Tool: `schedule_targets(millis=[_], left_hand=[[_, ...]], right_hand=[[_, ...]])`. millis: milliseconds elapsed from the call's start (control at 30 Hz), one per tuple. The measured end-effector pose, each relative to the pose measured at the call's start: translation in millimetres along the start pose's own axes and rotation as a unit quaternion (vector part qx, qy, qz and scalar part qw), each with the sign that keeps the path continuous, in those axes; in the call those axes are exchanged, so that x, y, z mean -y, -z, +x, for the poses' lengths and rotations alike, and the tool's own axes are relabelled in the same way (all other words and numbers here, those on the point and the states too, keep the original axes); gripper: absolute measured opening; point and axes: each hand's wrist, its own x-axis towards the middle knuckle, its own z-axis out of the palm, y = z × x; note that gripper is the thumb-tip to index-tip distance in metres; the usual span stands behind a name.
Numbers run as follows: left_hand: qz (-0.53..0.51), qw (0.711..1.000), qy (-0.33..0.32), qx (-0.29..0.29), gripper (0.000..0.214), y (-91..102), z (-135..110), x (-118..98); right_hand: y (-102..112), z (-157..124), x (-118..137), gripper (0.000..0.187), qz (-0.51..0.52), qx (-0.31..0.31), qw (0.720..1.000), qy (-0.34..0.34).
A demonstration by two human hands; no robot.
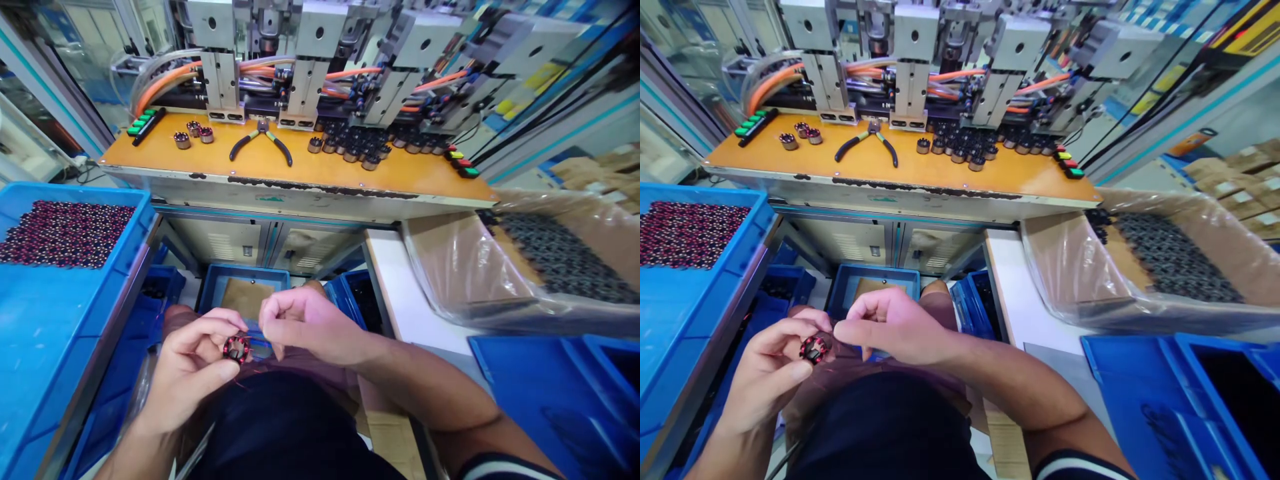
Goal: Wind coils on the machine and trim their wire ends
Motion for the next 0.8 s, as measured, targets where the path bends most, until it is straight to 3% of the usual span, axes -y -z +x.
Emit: schedule_targets(millis=[133, 267, 400, 533, 600, 667, 800], left_hand=[[0.028, 1.0, 0.003, -0.005, 0.026, 1.0, 0, 2], [-0.01, 1.0, 0.014, 0.007, 0.025, -1.5, -1, -3], [-0.045, 0.997, 0.059, 0.028, 0.026, -6.5, 2, -12], [-0.056, 0.988, 0.113, 0.087, 0.022, -12.9, 6, -18], [-0.054, 0.984, 0.134, 0.104, 0.02, -15.9, 7, -20], [-0.057, 0.983, 0.14, 0.108, 0.019, -18.3, 6, -22], [-0.082, 0.987, 0.113, 0.075, 0.03, -18.8, 3, -22]], right_hand=[[-7, -4, -5, 0.039, 0.008, 0.025, 0.999, -0.031], [2, -8, -6, 0.038, -0.009, 0.028, 0.999, -0.017], [11, -6, 13, 0.025, -0.105, 0.018, 0.991, 0.083], [6, 9, 32, 0.019, -0.269, 0.124, 0.928, 0.225], [3, 19, 34, 0.008, -0.304, 0.175, 0.904, 0.244], [1, 25, 33, 0.01, -0.313, 0.189, 0.897, 0.249], [-3, 24, 30, 0.013, -0.302, 0.123, 0.91, 0.255]])
